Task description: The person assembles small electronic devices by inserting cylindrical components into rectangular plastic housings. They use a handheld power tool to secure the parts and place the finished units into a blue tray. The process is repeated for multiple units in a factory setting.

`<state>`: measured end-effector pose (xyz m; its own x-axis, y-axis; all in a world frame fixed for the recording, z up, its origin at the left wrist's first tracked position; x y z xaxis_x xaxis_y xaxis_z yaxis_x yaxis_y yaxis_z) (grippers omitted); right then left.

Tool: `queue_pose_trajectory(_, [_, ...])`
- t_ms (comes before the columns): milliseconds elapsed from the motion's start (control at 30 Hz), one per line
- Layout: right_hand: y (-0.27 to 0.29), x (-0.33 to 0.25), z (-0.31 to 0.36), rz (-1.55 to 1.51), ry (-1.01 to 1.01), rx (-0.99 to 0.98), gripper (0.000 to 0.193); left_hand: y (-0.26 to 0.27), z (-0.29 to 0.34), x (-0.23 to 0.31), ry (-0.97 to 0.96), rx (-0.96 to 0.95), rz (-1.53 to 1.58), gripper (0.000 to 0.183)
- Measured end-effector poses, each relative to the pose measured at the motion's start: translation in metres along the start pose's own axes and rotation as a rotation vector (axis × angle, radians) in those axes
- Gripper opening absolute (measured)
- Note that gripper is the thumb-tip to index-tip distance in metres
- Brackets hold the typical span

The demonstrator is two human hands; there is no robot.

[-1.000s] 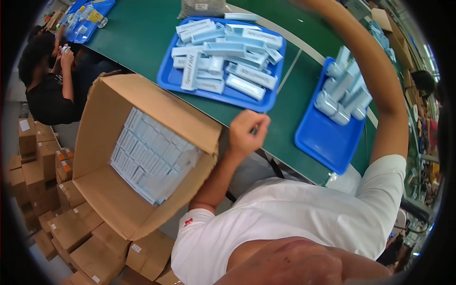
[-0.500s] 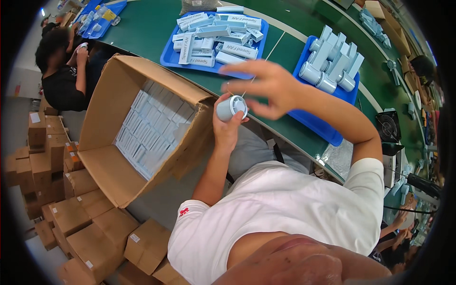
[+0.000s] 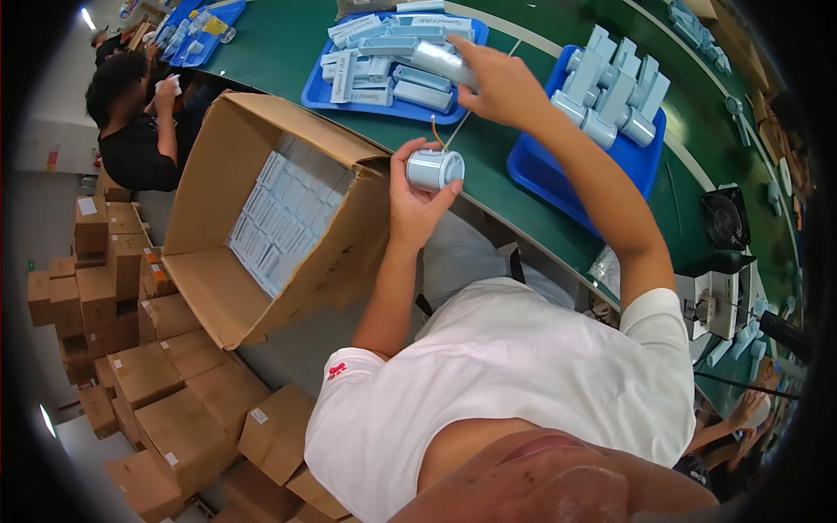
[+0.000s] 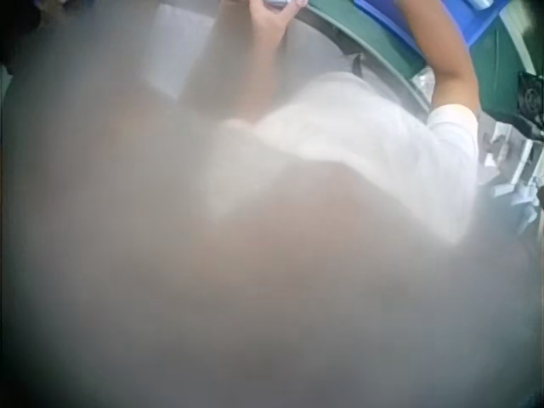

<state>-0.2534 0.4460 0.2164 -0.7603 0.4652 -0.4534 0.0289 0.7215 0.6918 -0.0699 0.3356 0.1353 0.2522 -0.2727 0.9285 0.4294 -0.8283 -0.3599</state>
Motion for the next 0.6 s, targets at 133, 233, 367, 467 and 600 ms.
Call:
queue_pose_trajectory(133, [0.063,0.011,0.022,-0.905,-0.355,0.031,0.049,-0.037,-0.007,0.016,-0.064,-0.173,0.026,0.076])
queue_pose_trajectory(233, [0.095,0.010,0.043,-1.343,-0.495,0.086,0.045,-0.070,-0.009,0.031,-0.148,-0.316,0.029,0.073])
queue_pose_trajectory(367, [0.120,0.025,0.061,-1.558,-0.547,0.210,0.043,-0.111,-0.001,0.049,-0.076,-0.366,0.146,0.084])
queue_pose_trajectory(467, [0.131,0.025,0.070,-1.639,-0.547,0.307,0.043,-0.129,0.002,0.055,-0.094,-0.422,0.166,0.082])
queue_pose_trajectory(600, [0.138,0.022,0.076,-1.729,-0.562,0.337,0.045,-0.143,0.012,0.057,-0.077,-0.446,0.152,0.083])
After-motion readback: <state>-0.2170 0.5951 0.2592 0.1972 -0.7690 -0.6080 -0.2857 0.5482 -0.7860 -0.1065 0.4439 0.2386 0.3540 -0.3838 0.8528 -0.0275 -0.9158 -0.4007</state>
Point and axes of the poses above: each hand's wrist, its own z-axis away from the middle knuckle, its own y-axis out of the back of the hand, x = y × z, the point moved 4 cm from there along -z, towards the middle knuckle, and after that the axes turned 11 degrees about x, right-handed, at the moved point
